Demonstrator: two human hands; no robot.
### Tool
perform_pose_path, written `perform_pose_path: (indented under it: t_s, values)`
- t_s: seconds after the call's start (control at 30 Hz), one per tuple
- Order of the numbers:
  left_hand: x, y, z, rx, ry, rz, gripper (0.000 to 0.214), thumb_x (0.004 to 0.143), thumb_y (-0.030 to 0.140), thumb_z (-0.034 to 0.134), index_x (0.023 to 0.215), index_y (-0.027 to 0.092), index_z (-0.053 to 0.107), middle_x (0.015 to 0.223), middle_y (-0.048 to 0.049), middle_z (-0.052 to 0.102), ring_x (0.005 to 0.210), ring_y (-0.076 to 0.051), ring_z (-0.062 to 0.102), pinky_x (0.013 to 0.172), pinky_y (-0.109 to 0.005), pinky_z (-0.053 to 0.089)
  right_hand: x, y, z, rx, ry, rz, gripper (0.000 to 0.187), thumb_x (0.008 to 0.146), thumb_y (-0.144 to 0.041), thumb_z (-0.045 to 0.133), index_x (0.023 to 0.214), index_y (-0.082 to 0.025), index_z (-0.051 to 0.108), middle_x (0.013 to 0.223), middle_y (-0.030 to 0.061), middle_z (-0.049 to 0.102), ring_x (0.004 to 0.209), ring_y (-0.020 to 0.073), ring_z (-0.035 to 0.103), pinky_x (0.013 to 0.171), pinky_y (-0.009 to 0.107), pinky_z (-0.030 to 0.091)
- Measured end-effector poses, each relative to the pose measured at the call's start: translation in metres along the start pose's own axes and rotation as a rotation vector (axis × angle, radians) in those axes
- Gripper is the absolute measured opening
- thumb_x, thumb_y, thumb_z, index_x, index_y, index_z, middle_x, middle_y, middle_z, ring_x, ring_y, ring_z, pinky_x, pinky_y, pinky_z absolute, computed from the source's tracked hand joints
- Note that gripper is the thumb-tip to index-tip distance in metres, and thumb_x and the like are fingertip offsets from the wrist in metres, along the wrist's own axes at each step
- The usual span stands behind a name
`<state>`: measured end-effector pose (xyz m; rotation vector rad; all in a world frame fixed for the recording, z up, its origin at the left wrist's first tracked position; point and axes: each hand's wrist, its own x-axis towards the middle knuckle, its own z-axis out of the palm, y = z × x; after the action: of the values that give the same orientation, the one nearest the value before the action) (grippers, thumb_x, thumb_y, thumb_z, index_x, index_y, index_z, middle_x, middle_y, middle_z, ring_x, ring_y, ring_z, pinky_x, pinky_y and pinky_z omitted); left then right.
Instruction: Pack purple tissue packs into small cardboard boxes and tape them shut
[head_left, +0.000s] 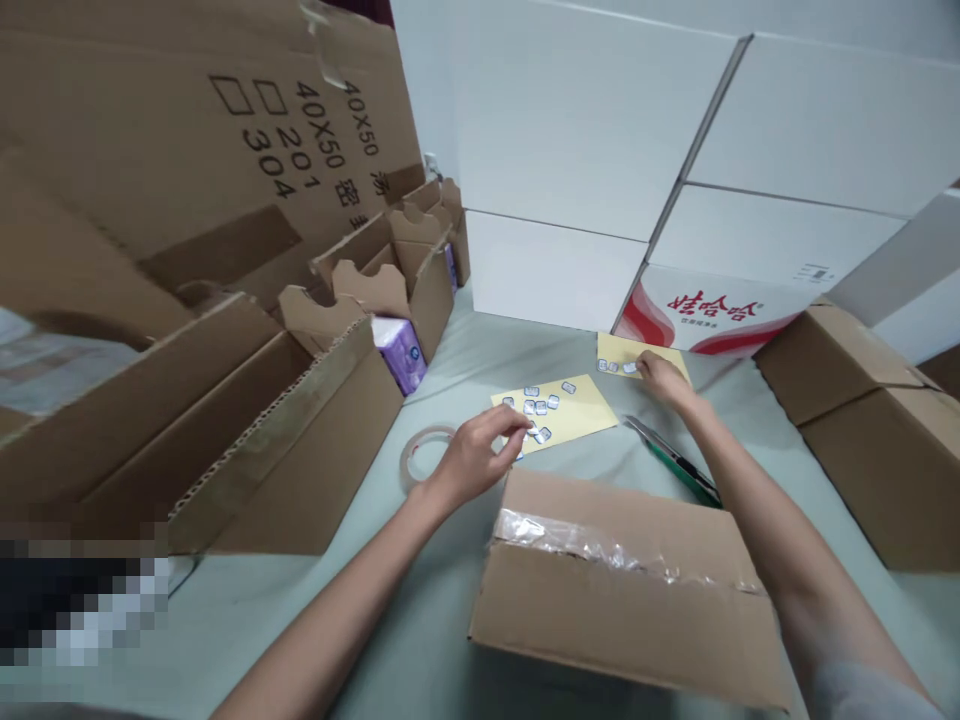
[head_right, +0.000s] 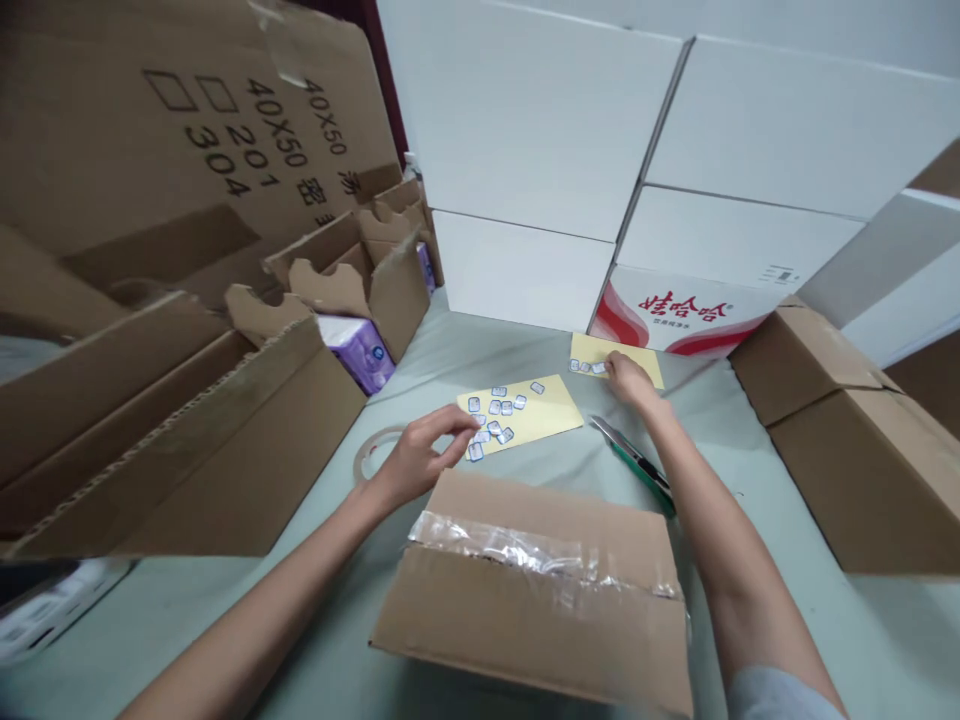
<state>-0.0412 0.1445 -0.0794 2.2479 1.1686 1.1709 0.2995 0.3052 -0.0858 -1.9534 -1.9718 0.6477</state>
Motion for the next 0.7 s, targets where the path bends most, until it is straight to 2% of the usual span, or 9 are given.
perform_pose_path:
  t_s: [0.1,0.23,0.3,0.37,0.47,0.53,0.6,0.7]
  values:
    - [-0.023,0.018,-0.02,-0.036,0.037,-0.007,0.017,0.095,0.017,0.05,0.092,0.018,0.067,0.083,-0.0038,0.072,0.077,-0.015,0.069,0.07,-0.025,0.053,0.024,0.004,-0.011,-0.187,-0.044,-0.022,0.036,0.098,-0.037,0.063,0.128,-0.017,0.061,0.128,0.0099,0.063,0.109,0.0235,0.065,0.092,0.046,0.057]
    - [-0.051,0.036,-0.044,-0.039,0.117,-0.074,0.017,0.096,0.015,0.051,0.09,0.019,0.066,0.081,-0.0034,0.072,0.077,-0.015,0.069,0.073,-0.025,0.055,0.037,0.003,-0.001,-0.351,-0.078,-0.038,0.034,0.098,-0.036,0.063,0.127,-0.018,0.061,0.128,0.0098,0.063,0.108,0.0229,0.065,0.092,0.045,0.057]
    - [-0.063,0.046,-0.054,-0.066,0.178,-0.143,0.017,0.098,0.021,0.052,0.091,0.021,0.067,0.084,-0.0049,0.073,0.08,-0.017,0.071,0.075,-0.027,0.057,0.04,0.003,0.005,-0.397,-0.056,-0.032,0.035,0.098,-0.037,0.063,0.127,-0.017,0.061,0.128,0.0099,0.063,0.109,0.0231,0.065,0.092,0.045,0.057]
    - [-0.074,0.061,-0.061,-0.12,0.2,-0.19,0.021,0.099,0.035,0.054,0.097,0.024,0.071,0.092,-0.0074,0.073,0.09,-0.021,0.072,0.081,-0.031,0.059,0.04,0.003,0.008,-0.423,-0.015,-0.02,0.036,0.098,-0.037,0.064,0.128,-0.017,0.061,0.128,0.01,0.063,0.109,0.0236,0.065,0.092,0.046,0.057]
    - [-0.083,0.083,-0.062,-0.188,0.157,-0.211,0.036,0.095,0.057,0.055,0.113,0.031,0.072,0.116,-0.0106,0.071,0.113,-0.028,0.067,0.098,-0.041,0.056,0.031,-0.002,0.009,-0.426,0.064,-0.031,0.038,0.097,-0.037,0.064,0.129,-0.017,0.06,0.129,0.0104,0.062,0.111,0.0244,0.065,0.093,0.047,0.056]
    - [-0.08,0.09,-0.057,-0.231,0.111,-0.245,0.046,0.092,0.065,0.055,0.121,0.033,0.071,0.129,-0.011,0.067,0.123,-0.031,0.062,0.106,-0.045,0.052,0.019,-0.011,0.014,-0.397,0.103,-0.091,0.037,0.098,-0.037,0.063,0.13,-0.018,0.06,0.131,0.0107,0.061,0.113,0.0246,0.064,0.095,0.047,0.056]
    - [-0.074,0.089,-0.051,-0.278,0.083,-0.299,0.046,0.094,0.063,0.052,0.121,0.031,0.071,0.131,-0.0106,0.066,0.125,-0.031,0.061,0.108,-0.045,0.051,0.003,-0.024,0.026,-0.341,0.081,-0.204,0.034,0.099,-0.036,0.061,0.127,-0.019,0.061,0.13,0.0102,0.062,0.111,0.0233,0.064,0.094,0.046,0.056]
    - [-0.066,0.081,-0.045,-0.309,0.178,-0.379,0.037,0.1,0.052,0.048,0.112,0.027,0.072,0.119,-0.009,0.071,0.119,-0.027,0.064,0.103,-0.04,0.054,-0.02,-0.044,0.053,-0.237,-0.066,-0.403,0.029,0.099,-0.036,0.061,0.122,-0.018,0.064,0.122,0.0085,0.066,0.102,0.02,0.067,0.089,0.041,0.058]
